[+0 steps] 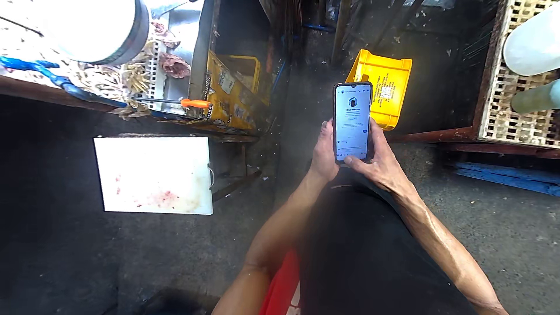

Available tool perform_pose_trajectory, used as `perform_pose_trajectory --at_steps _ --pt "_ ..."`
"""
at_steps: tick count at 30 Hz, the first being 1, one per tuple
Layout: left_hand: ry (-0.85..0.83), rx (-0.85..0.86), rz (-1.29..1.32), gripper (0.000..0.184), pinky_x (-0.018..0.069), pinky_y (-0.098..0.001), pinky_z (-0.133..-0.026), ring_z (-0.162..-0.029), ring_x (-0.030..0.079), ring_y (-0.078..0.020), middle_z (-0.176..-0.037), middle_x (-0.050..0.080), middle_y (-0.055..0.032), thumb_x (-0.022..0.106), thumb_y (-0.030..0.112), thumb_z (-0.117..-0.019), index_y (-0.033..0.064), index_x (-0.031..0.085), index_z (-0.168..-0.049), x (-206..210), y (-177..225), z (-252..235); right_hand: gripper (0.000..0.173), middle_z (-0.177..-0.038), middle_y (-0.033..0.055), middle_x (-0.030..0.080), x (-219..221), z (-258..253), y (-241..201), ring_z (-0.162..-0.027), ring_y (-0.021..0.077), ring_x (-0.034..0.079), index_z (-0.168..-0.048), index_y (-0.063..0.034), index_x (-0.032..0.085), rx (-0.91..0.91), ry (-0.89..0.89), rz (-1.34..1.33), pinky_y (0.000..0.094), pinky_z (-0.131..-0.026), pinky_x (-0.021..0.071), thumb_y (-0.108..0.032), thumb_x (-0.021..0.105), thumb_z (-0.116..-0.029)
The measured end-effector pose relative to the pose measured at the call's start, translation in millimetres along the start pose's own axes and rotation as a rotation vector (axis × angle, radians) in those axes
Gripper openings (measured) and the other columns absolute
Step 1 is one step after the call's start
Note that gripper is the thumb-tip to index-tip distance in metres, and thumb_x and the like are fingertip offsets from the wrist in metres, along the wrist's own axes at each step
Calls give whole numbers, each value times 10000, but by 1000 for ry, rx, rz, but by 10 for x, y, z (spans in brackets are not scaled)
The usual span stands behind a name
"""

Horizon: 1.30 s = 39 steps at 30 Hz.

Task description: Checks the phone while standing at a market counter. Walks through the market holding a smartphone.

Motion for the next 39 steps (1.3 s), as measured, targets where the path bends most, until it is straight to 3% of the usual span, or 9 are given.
perform_pose_trajectory --at_steps 5,11,14,22,34,39 --pt "13 6 -16 719 570 -418 -939 -1188 634 -175 -1377 605 -50 252 710 -1004 228 397 -1516 -10 -22 -10 1118 -1354 27 630 18 -24 -2 -1160 98 662 -1636 -220 168 15 43 118 374 -958 597 -457 834 -769" --pt "8 -7 16 724 572 -429 -934 -1180 641 -193 -1360 617 -63 266 711 -999 213 413 -1503 -33 -24 -25 909 -1383 39 602 -67 -29 -18 -1158 98 647 -1624 -193 255 45 3 29 329 -928 587 -518 681 -890" --pt "-4 -9 25 720 573 -436 -932 -1168 645 -201 -1343 621 -73 266 707 -1000 205 414 -1495 -44 -37 -32 831 -1299 33 637 -102 -42 -16 -1079 119 676 -1614 -223 281 58 8 -22 328 -852 608 -481 651 -917" --pt "-16 -29 33 697 576 -437 -926 -1158 652 -201 -1335 628 -76 229 674 -1020 198 429 -1487 -42 -57 -20 646 -1262 37 655 -122 -27 -11 -1071 125 674 -1557 -167 393 14 -1 -136 324 -875 601 -391 588 -983" --pt "-35 -35 39 707 575 -428 -930 -1168 646 -195 -1348 620 -70 242 685 -1014 201 424 -1497 -46 -57 -20 620 -1250 35 662 -110 -10 -12 -1036 139 684 -1546 -179 404 30 5 -164 319 -825 607 -333 591 -975" --pt "-47 -44 27 704 573 -422 -934 -1170 644 -190 -1354 618 -74 235 665 -1024 190 430 -1505 -44 -65 -20 639 -1285 39 656 -85 -12 -37 -1091 146 686 -1550 -170 377 33 16 -180 336 -871 615 -308 598 -967"
Point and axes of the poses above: each hand's wrist, its own z-axis away from the middle knuckle, its own x-axis out of the palm, y = z × x, the point moved 3 cm from there along -z, towards the middle knuckle
